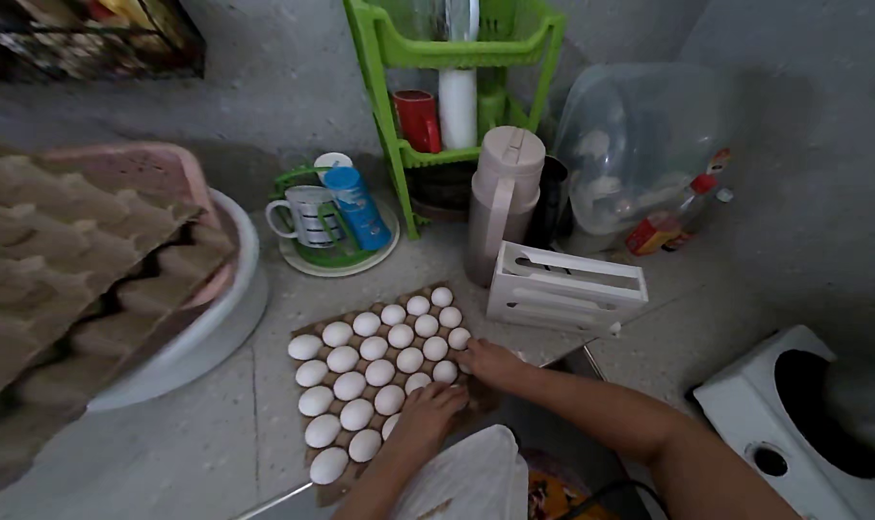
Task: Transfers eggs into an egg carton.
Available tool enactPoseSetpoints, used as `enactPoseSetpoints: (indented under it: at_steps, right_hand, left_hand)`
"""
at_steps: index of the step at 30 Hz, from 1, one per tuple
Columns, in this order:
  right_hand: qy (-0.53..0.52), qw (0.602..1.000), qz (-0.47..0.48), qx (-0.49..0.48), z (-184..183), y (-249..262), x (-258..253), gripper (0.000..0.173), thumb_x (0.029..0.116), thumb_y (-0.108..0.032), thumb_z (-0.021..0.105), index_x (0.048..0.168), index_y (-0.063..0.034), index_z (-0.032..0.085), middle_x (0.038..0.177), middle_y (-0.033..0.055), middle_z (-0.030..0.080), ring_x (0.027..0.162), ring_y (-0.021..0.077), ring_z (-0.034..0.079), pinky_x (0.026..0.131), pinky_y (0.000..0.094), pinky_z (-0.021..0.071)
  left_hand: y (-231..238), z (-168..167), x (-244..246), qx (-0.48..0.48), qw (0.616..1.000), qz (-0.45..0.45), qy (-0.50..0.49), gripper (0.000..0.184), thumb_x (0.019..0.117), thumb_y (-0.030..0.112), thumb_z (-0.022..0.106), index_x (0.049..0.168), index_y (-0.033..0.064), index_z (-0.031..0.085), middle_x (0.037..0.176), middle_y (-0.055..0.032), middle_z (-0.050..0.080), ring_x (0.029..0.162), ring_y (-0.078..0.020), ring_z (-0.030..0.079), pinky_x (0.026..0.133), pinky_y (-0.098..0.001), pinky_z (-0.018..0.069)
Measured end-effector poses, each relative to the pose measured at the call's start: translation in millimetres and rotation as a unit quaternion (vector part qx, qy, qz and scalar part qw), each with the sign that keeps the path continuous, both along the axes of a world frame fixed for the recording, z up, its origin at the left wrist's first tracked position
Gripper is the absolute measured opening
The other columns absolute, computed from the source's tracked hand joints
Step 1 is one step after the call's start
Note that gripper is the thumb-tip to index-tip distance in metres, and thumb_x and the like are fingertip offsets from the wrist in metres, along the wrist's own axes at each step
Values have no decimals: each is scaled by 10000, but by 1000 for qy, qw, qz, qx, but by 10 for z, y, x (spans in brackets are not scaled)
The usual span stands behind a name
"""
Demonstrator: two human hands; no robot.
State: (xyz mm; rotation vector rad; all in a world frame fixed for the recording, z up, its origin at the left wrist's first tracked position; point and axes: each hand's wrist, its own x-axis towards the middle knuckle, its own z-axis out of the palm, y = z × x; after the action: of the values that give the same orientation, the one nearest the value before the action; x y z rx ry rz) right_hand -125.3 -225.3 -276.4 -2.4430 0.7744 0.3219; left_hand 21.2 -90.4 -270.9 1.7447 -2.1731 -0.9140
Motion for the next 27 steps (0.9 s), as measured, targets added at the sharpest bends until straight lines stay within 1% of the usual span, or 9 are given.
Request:
enactPoseSetpoints:
  at_steps: [4,6,8,10,12,14,18,25,27]
  right_hand:
    - [-15,999,-28,29,227,-27,-48,469,974,-65,653,1427,-10,544,1466,255,506,1340,411,524,1082,525,459]
    - [-128,991,-47,-11,354,-23,-186,465,913,-80,726,1345,35,596,1335,262,603,1209,392,624,1017,513,516]
    - [-299,946,-74,-104,503,-77,-330,456,786,-55,821,1196,76,671,1154,262,680,993,368,713,857,487,603]
    - [-333,927,-120,-122,928,-231,-461,475,788,-52,824,1207,92,653,1179,267,670,976,349,711,848,463,600]
    - [-288,935,-185,-97,1406,-451,-566,495,851,-65,791,1277,101,602,1238,280,643,1022,350,690,893,465,573]
    - [-243,938,-229,-96,1607,-722,-619,512,870,-102,788,1301,83,585,1268,284,617,1079,367,663,932,492,555]
    - [-183,944,-247,-116,1423,-1074,-528,483,829,-152,830,1224,61,650,1231,283,609,1091,402,636,923,549,542]
    - [26,966,-243,-82,1385,-1108,-190,442,980,-253,695,1260,80,618,1317,292,569,1211,414,600,1003,564,502]
    - [49,971,-217,-89,1406,-1114,-129,314,1015,-192,621,1156,84,664,1222,288,636,1179,417,624,981,588,499]
  left_hand:
    - [-81,-53,12,9,999,-26,-17,326,1007,60,572,1317,63,672,1413,-133,622,1371,-410,500,1119,-599,354]
    - [-96,-73,1,16,999,-24,-18,319,1017,66,560,1314,61,675,1416,-139,618,1375,-416,493,1124,-601,349]
    - [-91,-79,-9,1,1000,-16,-12,314,1010,37,548,1290,53,690,1401,-144,630,1356,-430,512,1104,-616,370]
    - [-78,-76,-13,-8,1000,-6,-3,319,1004,2,533,1268,48,706,1380,-146,645,1337,-438,527,1092,-623,381]
    - [-77,-67,-14,-8,1000,-6,4,335,998,-23,523,1274,40,702,1383,-150,644,1333,-446,529,1090,-629,378]
    - [-75,-79,-15,-13,1000,-7,8,335,994,-25,528,1274,37,701,1384,-145,644,1325,-444,536,1085,-629,379]
    - [-98,-108,-13,3,1000,-7,-8,342,1018,3,508,1302,60,689,1406,-128,632,1339,-433,525,1103,-610,370]
    - [-72,-96,-15,1,1000,-5,-8,349,1011,-22,501,1290,56,694,1413,-124,627,1350,-418,520,1104,-603,372]
    - [-68,-101,-10,-2,1000,-1,-5,347,1011,-18,504,1289,59,697,1409,-120,632,1346,-414,525,1099,-599,375]
